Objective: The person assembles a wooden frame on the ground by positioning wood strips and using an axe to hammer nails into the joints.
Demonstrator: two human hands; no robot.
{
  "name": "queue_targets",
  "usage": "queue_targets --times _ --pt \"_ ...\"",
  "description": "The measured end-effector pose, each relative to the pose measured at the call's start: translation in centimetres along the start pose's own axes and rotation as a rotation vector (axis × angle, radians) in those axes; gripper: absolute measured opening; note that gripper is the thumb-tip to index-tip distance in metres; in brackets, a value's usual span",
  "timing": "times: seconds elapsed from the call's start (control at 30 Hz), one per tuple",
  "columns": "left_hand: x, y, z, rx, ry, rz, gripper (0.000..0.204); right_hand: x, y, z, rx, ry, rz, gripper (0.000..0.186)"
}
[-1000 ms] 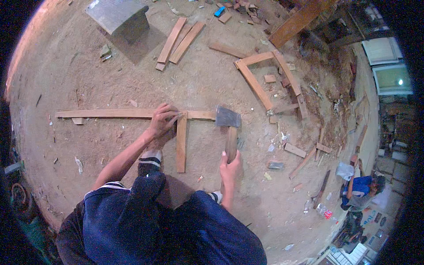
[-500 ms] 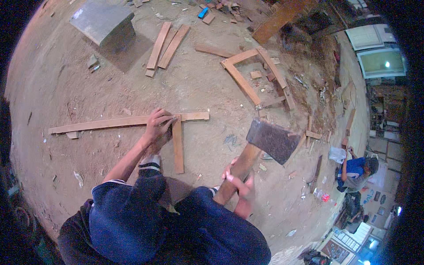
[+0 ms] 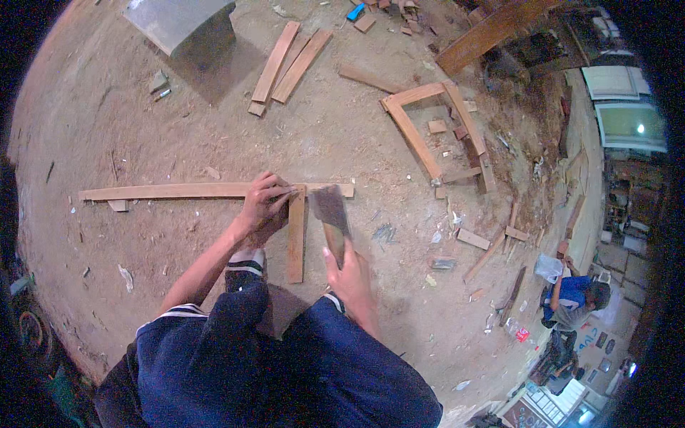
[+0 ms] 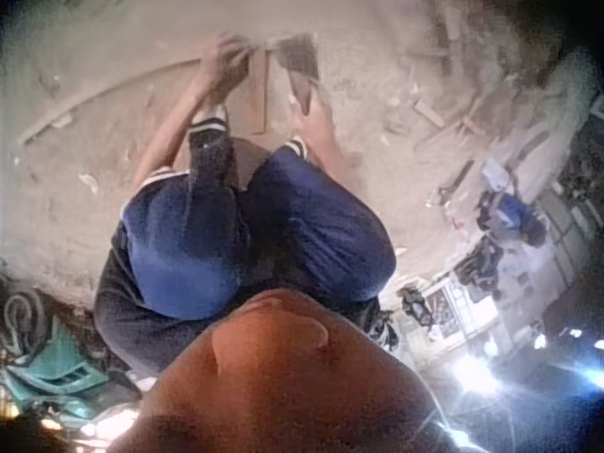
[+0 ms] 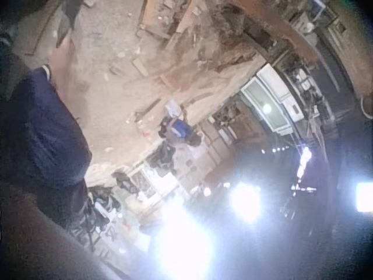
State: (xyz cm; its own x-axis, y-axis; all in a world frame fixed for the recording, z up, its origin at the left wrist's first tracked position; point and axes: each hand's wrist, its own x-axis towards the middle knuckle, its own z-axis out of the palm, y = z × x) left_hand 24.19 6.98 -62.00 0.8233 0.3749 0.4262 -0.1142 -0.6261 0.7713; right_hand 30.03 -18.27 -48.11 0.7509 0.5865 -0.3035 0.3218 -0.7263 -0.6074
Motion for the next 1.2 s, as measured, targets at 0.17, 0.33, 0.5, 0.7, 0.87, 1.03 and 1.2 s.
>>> queue_targets --times 0.17,0.33,0.5,0.7,0.87,1.03,1.2 --pt "-0.2 -0.1 0.0 -0.005 -0.008 -0.022 0.017 2.0 0.0 1.8 -0.013 -0.167 -0.009 0.052" --pt "0.1 0.5 -0.1 -0.032 -0.032 -0.054 0.02 2.8 0.4 3.4 -0.052 -0.094 -0.129 0.05" --pt "-0.2 -0.1 -0.1 -0.03 -0.039 -0.05 0.019 3.4 -0.3 3.6 -0.119 -0.115 -0.104 0.049" --pt "0.1 0.3 0.1 -0.045 -0.045 -0.091 0.019 2.8 -1.3 3.2 -0.099 -0.047 -0.072 0.045" --pt "0.4 0.9 -0.3 -0.033 -0.041 -0.115 0.018 3.4 -0.4 3.9 -0.161 -0.046 -0.14 0.042" --pt "0.2 0.6 -0.6 -0.022 -0.059 -0.114 0.017 2.5 -1.9 3.4 -0.039 -0.044 -0.006 0.044" --pt "0.8 1.3 -0.4 -0.052 -0.025 -0.129 0.016 2.1 -1.0 3.5 0.001 -0.031 0.027 0.047"
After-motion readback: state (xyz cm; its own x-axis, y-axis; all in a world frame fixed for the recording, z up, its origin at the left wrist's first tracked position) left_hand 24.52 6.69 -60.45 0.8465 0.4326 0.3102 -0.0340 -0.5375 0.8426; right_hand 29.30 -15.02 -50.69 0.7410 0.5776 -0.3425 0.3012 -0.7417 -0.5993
